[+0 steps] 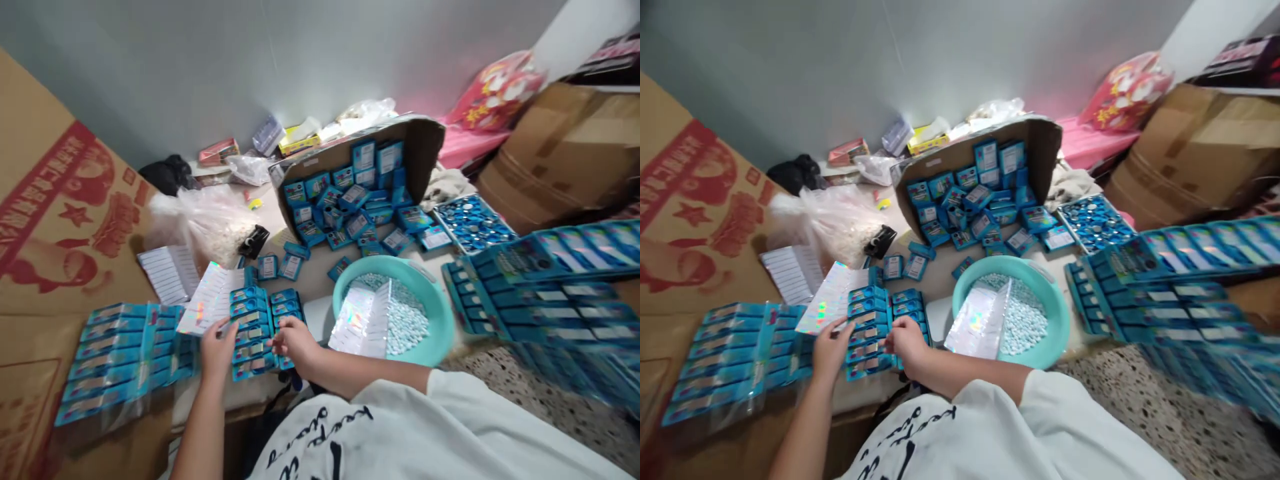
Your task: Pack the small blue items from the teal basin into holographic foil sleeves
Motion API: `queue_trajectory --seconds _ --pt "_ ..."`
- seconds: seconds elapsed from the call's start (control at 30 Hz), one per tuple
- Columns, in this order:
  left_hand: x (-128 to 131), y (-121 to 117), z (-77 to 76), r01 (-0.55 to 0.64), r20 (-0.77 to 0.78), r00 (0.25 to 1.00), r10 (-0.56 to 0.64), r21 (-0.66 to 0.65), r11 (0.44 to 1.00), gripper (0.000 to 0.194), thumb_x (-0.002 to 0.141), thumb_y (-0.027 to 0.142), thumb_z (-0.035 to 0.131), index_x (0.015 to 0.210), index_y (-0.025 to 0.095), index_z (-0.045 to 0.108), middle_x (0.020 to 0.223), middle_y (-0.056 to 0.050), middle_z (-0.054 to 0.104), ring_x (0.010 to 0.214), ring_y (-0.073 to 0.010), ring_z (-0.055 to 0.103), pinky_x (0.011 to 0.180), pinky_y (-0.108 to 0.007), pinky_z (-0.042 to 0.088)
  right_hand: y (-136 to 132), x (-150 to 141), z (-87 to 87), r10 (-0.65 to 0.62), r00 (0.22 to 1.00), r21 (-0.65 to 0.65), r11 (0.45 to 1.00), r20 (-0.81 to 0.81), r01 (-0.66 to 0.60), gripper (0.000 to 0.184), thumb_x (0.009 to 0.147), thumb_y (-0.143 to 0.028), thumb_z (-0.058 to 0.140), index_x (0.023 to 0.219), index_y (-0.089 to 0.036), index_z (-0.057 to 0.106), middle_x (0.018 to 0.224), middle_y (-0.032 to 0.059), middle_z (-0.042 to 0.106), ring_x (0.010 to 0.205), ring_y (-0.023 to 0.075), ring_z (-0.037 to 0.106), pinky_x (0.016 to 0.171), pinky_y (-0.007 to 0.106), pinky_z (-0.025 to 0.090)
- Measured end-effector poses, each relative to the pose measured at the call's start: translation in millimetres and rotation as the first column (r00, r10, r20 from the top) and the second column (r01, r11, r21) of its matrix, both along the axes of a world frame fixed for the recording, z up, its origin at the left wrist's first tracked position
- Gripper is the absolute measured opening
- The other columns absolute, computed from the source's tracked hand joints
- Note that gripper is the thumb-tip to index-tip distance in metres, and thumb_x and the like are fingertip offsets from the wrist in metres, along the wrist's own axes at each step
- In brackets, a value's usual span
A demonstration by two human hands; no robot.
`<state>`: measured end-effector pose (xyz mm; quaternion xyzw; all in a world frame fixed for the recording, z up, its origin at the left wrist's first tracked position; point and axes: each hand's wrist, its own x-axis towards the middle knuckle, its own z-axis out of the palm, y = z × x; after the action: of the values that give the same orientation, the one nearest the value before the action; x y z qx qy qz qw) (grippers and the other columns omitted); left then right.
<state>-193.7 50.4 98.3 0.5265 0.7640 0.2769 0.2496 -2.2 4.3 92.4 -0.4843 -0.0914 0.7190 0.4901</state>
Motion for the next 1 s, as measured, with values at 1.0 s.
queue_trajectory --seconds 1.0 --pt "205 -117 4.6 0.460 0.522 0.756 -0.395 0.006 0.888 0.043 0.070 0.037 0.073 0.106 0.012 0.072 0.111 -0.014 0.073 0.106 -0.0304 0.066 0.097 -0.041 0.050 -97 152 -34.2 -0.346 0.923 -0.046 0.933 0.171 0.358 0.066 0.052 -0.023 0.081 0.112 -0.021 0.053 0.087 0.0034 0.070 0.086 0.0250 0.069 0.074 0.034 0.055"
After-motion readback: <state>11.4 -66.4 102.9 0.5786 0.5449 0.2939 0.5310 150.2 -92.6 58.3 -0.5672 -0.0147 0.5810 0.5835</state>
